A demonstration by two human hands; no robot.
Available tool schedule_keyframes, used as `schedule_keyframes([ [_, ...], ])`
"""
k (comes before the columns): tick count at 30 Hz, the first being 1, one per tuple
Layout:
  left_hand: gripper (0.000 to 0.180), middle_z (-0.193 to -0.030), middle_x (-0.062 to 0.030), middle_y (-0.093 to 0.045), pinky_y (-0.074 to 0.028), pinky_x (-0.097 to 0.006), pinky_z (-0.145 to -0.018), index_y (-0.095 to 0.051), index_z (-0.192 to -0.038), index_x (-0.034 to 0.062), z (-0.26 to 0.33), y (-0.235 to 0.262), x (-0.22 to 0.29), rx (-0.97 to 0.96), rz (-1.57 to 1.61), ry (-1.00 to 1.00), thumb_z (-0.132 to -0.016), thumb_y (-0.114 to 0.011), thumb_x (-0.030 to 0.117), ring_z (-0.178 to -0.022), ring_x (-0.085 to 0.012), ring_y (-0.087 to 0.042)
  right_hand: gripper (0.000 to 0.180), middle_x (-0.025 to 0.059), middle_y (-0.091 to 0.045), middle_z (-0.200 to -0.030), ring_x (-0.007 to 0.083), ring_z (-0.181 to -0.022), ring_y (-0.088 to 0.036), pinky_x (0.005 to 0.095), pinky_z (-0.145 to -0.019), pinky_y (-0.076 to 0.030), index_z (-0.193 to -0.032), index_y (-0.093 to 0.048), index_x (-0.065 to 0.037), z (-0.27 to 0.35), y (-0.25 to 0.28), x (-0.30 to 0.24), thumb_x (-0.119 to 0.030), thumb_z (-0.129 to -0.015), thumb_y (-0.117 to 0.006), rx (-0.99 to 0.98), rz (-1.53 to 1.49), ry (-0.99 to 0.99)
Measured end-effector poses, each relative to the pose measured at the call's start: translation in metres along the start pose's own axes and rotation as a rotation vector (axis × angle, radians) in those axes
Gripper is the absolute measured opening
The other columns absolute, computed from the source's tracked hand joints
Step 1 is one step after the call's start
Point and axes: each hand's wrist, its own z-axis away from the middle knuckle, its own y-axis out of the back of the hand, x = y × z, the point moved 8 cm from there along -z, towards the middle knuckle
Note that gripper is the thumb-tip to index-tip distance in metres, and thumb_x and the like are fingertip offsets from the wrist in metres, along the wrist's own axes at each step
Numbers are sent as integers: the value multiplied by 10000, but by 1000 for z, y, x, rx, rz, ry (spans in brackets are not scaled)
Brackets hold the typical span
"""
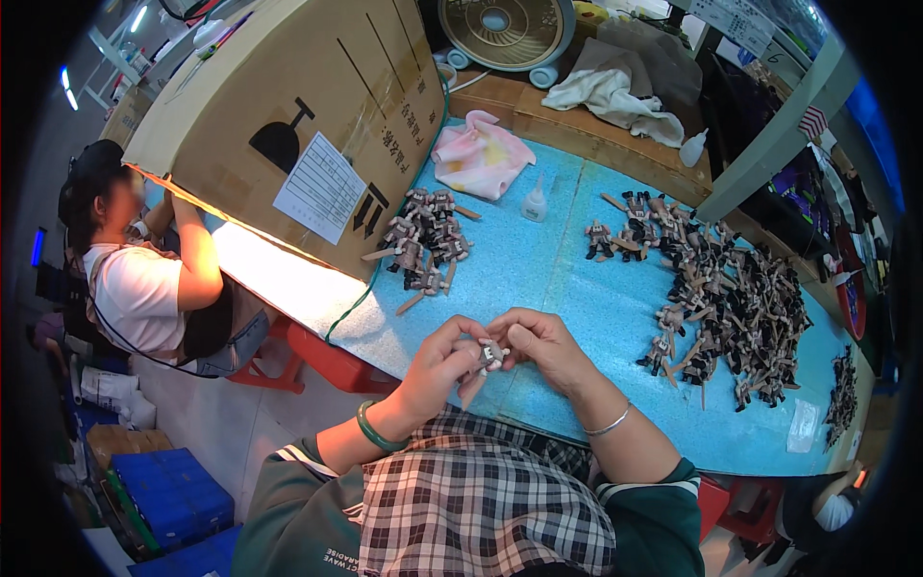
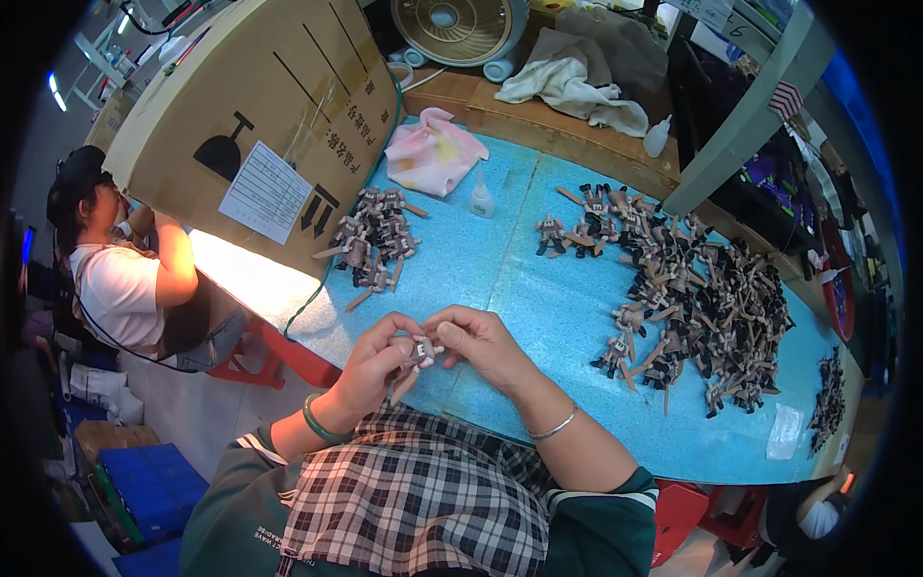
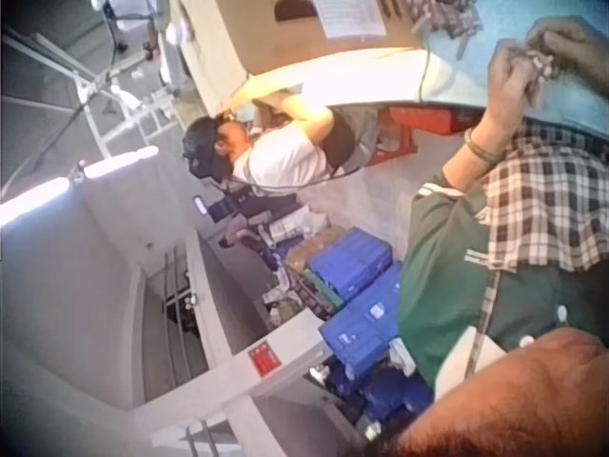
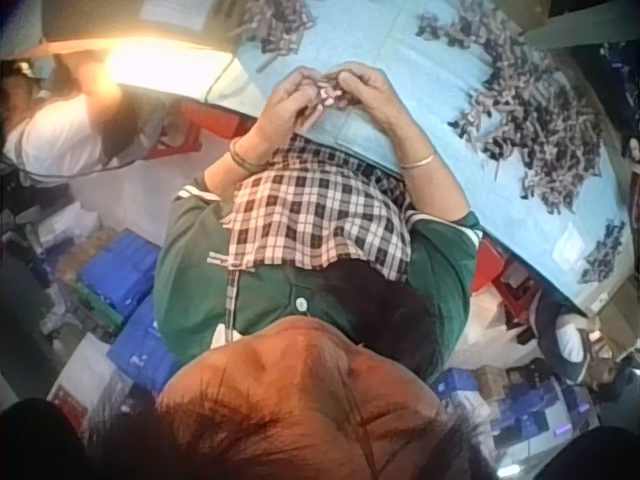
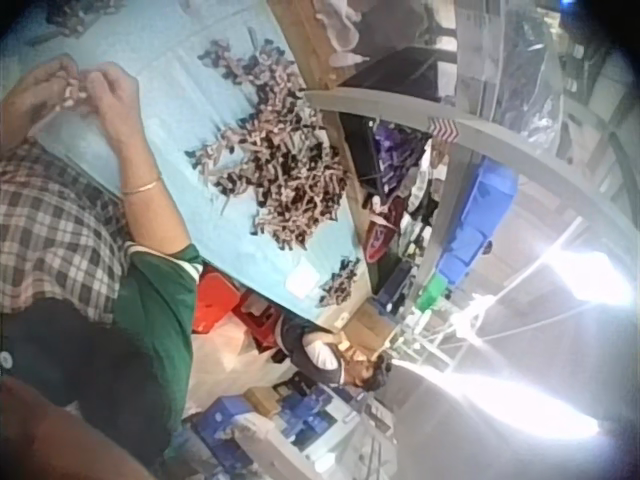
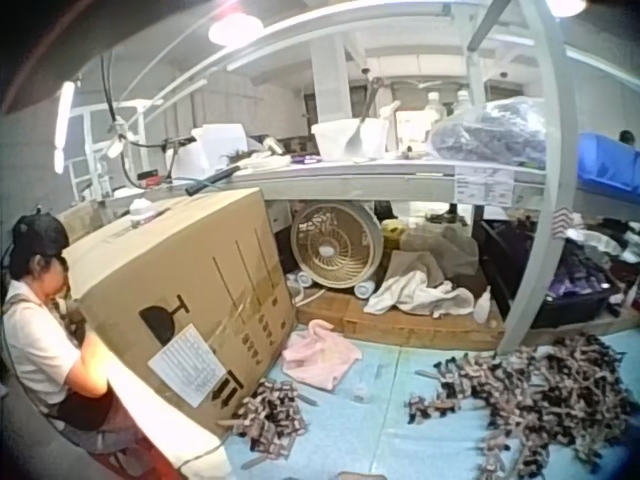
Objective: The person assembles small figurines by applying glue from a squeeze bottle to figurine components and attaching the pieces together by hand.
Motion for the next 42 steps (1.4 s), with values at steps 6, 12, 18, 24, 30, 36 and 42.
schedule_keyframes([
  [6,131,-720,-33,-545,-299,-227,-415,-498,-1018,58,1,1,-12,14,272,223,-907,-443,103,-414,-54,-342,218,19,-642,-890,72,-726,-587,204,-623,-482,-1060,-663,-29,1,-5,-11,-94,-852,-678,-96,91,102],
  [12,112,-668,-4,-487,-278,-226,-395,-496,-1000,71,0,6,-25,29,362,344,-915,-446,124,-380,-56,-307,144,23,-612,-829,95,-707,-586,214,-615,-476,-930,-712,-36,1,-8,-15,-53,-788,-716,-93,217,111],
  [18,86,-664,0,-486,-260,-227,-376,-490,-973,77,5,3,-28,61,351,347,-926,-449,136,-378,-61,-311,136,37,-621,-834,109,-748,-592,248,-633,-474,-880,-706,-34,6,-13,-28,-37,-744,-723,-87,588,331],
  [24,86,-659,1,-483,-254,-225,-375,-488,-968,81,9,4,-30,48,340,308,-938,-436,141,-384,-66,-316,130,30,-620,-836,111,-756,-591,242,-623,-465,-866,-704,-35,8,-14,-21,-31,-739,-726,-34,523,275],
  [30,89,-672,-3,-486,-252,-228,-381,-496,-960,85,13,8,-38,57,387,345,-943,-435,147,-398,-68,-319,122,24,-608,-824,109,-762,-580,241,-623,-461,-862,-704,-35,8,-17,-17,-39,-743,-730,-41,529,266],
  [36,93,-713,-10,-513,-255,-227,-392,-500,-954,88,14,8,-43,44,421,393,-938,-445,161,-401,-67,-305,117,30,-602,-813,122,-763,-583,258,-647,-468,-847,-695,-28,6,-12,-4,-42,-737,-733,-12,468,190],
  [42,98,-744,-10,-518,-258,-218,-405,-494,-959,85,14,8,-48,27,431,411,-938,-451,170,-402,-65,-293,116,41,-605,-818,127,-740,-597,266,-645,-476,-845,-686,-16,7,-14,-8,-33,-738,-729,-14,538,198],
])
